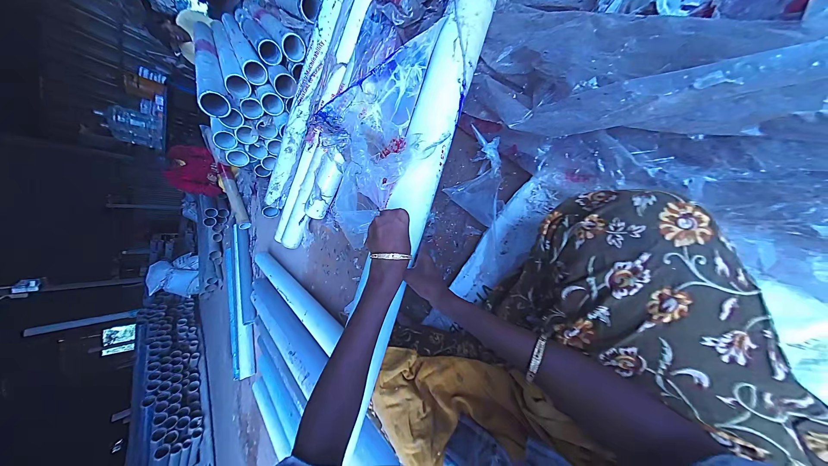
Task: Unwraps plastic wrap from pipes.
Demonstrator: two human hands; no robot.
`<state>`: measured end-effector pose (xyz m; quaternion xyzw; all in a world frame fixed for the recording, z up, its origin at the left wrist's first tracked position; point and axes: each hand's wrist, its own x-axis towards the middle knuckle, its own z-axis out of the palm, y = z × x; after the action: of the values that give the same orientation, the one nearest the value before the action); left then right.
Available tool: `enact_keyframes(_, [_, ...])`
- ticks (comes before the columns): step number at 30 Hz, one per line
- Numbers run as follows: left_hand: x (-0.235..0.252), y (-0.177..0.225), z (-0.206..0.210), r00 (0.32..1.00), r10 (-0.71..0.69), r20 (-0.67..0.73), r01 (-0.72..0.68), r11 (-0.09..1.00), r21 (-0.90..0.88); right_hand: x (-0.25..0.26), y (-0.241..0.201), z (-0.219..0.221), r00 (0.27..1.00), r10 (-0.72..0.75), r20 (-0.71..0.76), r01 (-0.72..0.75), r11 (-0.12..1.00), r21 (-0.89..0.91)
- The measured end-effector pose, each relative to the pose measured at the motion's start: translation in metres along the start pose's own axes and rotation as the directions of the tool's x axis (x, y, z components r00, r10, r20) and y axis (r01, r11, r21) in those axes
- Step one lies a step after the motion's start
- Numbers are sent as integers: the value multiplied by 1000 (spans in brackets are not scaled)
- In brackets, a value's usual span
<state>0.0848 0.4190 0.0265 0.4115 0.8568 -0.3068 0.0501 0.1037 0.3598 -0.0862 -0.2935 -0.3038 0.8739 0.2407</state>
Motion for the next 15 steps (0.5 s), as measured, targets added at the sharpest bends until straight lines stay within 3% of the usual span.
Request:
enact_keyframes(7, [-4,-44,13,982,7,-191,-74,936,-345,6,1,-1,1000,-9,4,9,1000,-5])
enact_keyframes(11, [-10,-38,32,959,-5,-282,-99,930,-355,3,-1,-1,1000,-5,10,5,1000,-20])
enact_keyframes(15, [-8,-26,39,937,-91,-338,-25,946,-322,1,-4,-3,1000,7,14,-6,998,-58])
